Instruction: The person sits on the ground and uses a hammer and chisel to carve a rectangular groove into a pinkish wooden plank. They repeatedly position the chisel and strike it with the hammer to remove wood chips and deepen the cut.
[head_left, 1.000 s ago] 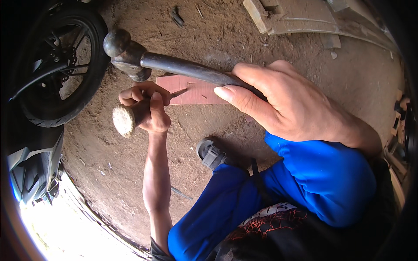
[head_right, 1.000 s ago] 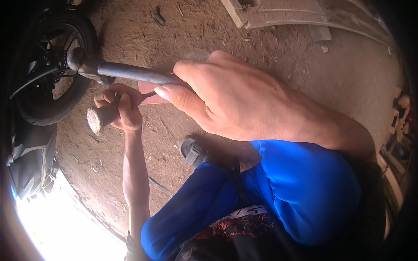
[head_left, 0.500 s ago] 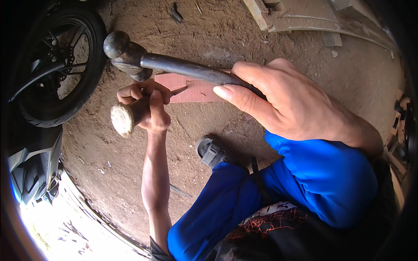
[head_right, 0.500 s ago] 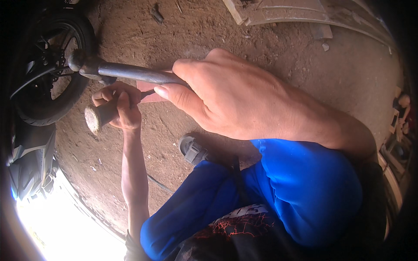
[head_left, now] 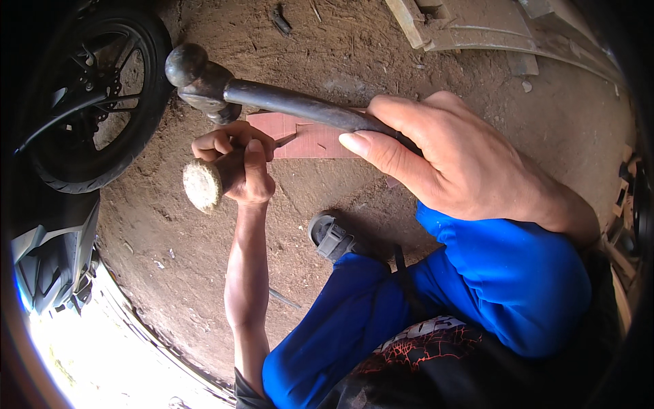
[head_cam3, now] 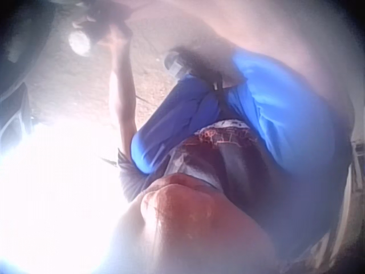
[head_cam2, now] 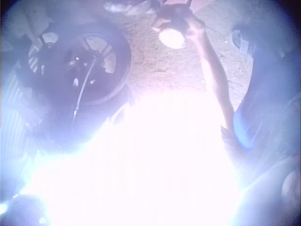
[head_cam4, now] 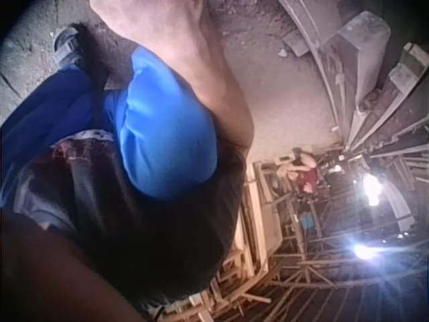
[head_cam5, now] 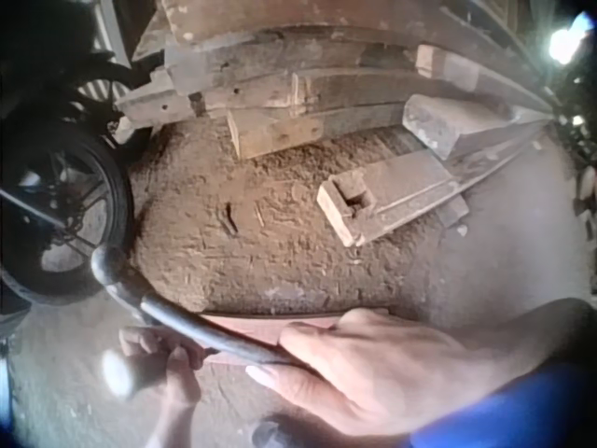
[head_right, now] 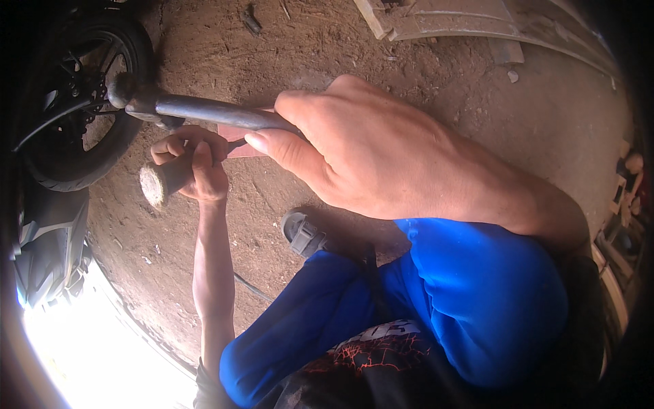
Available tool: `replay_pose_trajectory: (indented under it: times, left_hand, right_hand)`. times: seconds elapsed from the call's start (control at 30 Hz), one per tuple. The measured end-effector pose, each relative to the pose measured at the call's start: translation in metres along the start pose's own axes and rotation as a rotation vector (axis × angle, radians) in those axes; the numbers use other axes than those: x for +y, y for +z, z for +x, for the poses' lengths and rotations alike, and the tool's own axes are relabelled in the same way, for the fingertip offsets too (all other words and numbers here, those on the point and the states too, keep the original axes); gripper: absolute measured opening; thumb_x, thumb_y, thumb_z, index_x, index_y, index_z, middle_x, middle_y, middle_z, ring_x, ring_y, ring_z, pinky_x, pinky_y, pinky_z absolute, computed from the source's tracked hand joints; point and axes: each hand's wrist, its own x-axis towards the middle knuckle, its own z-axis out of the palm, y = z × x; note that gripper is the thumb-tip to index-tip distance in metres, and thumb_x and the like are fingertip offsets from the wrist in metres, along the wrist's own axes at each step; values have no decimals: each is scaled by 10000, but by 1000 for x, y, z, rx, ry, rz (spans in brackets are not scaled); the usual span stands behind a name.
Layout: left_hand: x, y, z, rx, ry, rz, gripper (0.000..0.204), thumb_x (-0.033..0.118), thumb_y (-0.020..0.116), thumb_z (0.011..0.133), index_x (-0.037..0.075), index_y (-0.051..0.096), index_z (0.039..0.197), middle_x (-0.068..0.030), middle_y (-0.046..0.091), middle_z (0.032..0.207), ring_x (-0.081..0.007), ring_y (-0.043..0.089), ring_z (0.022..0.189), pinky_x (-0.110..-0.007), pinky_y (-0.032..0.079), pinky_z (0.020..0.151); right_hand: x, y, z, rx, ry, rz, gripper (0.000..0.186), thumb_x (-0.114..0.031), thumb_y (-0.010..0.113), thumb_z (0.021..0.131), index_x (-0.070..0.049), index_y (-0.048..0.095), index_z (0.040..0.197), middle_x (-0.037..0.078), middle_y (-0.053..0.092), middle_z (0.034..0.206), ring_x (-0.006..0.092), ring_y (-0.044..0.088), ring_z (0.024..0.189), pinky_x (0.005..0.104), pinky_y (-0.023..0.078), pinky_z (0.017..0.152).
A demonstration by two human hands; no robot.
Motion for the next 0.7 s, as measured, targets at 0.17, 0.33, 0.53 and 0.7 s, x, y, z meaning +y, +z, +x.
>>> replay_pose_trajectory:
  times: [0.17, 0.33, 0.53, 0.7]
  left_hand:
    - [-2, -5, 4, -59, 70, 75, 306, 89, 579, 904, 100, 274, 932, -81, 552, 555, -72, 472, 475, -203, 358, 576]
    - [-2, -2, 3, -66, 40, 66, 298, 76, 562, 901, 99, 266, 935, -73, 538, 519, -73, 452, 485, -211, 352, 632]
    - [-6, -5, 2, -51, 64, 90, 296, 4, 516, 776, 88, 292, 950, -115, 562, 602, -113, 461, 412, -230, 403, 446]
    - [-2, -1, 0, -41, 9, 8, 326, 71, 581, 896, 101, 261, 952, -62, 498, 552, -91, 466, 484, -216, 359, 539]
  right_hand:
    - [3, 0, -1, -11, -4, 20, 389, -389, 565, 976, -9, 599, 902, 173, 546, 685, 363, 522, 640, 437, 415, 637]
    - [4, 1, -3, 8, -6, 30, 385, -383, 560, 979, -12, 591, 885, 173, 538, 673, 369, 521, 636, 442, 408, 628]
    - [2, -1, -3, -30, 38, 64, 365, -367, 566, 979, -17, 600, 880, 165, 536, 665, 359, 517, 631, 434, 411, 629]
    - [4, 3, -5, 19, 2, 1, 352, -358, 584, 970, -18, 610, 882, 157, 543, 664, 339, 518, 631, 420, 412, 631]
